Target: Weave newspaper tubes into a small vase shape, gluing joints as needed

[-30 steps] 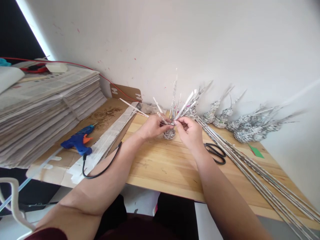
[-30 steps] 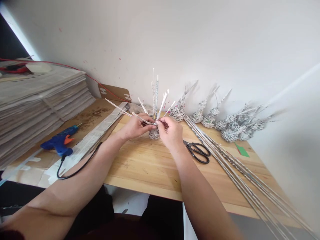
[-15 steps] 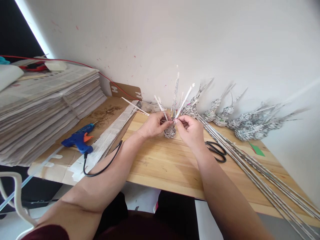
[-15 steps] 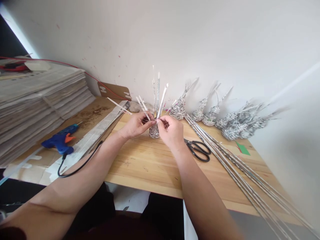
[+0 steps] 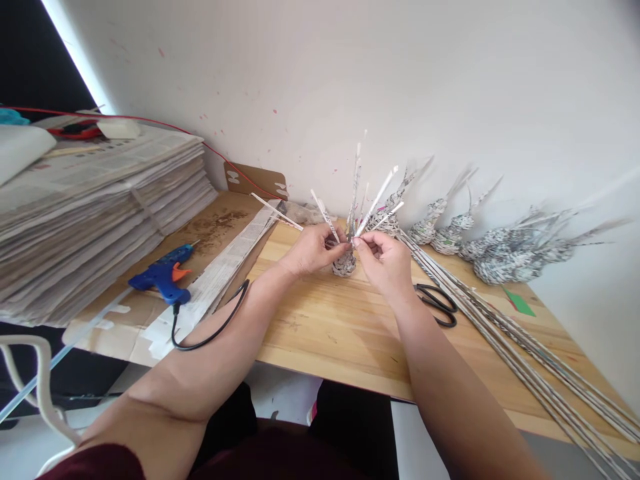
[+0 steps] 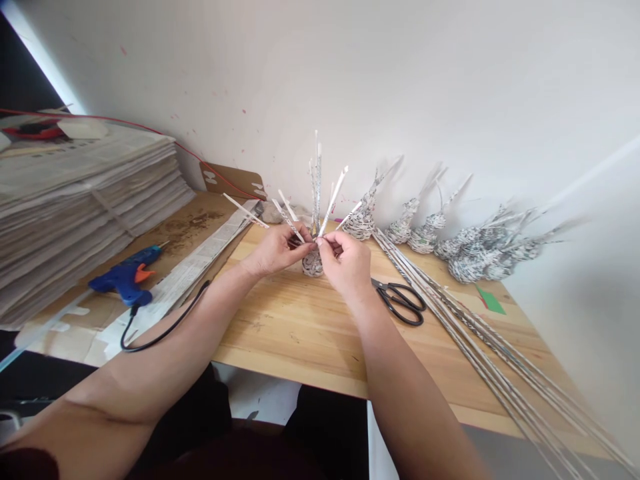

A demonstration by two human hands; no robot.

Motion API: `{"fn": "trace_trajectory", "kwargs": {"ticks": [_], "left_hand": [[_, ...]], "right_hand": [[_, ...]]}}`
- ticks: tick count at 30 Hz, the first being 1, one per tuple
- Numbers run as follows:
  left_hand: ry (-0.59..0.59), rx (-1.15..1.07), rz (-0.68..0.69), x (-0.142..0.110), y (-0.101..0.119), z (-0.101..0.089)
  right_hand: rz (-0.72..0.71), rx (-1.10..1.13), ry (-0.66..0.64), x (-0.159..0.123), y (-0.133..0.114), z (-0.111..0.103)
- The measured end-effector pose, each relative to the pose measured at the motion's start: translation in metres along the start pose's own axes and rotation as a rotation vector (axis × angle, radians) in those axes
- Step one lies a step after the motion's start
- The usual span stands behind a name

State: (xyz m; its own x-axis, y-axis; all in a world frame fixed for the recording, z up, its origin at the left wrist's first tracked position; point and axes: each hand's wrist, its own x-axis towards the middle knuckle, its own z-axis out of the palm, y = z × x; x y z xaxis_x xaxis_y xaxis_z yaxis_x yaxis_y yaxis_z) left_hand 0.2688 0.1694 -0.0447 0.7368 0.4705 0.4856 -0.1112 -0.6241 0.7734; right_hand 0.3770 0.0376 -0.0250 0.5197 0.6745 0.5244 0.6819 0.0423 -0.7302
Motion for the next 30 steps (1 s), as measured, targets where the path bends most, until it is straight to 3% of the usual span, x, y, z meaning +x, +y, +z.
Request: {"fn": "trace_trajectory", "kwargs": {"ticks": [18,26,30], "left_hand": [[-0.018,-0.049,-0.061,0.000,0.003,0.001],[-0.006,-0.046,-0.060,0.000,0.000,0.001],[-0.012,-0.045,-0.050,0.001,0.001,0.000]], "right_hand": [[0.016,0.038,0.004,0.000,0.003,0.002],[0.035,0.105,-0.065,0.003,0.007,-0.001],[-0.030,0.014,-0.098,0.004,0.011,-0.002]]}}
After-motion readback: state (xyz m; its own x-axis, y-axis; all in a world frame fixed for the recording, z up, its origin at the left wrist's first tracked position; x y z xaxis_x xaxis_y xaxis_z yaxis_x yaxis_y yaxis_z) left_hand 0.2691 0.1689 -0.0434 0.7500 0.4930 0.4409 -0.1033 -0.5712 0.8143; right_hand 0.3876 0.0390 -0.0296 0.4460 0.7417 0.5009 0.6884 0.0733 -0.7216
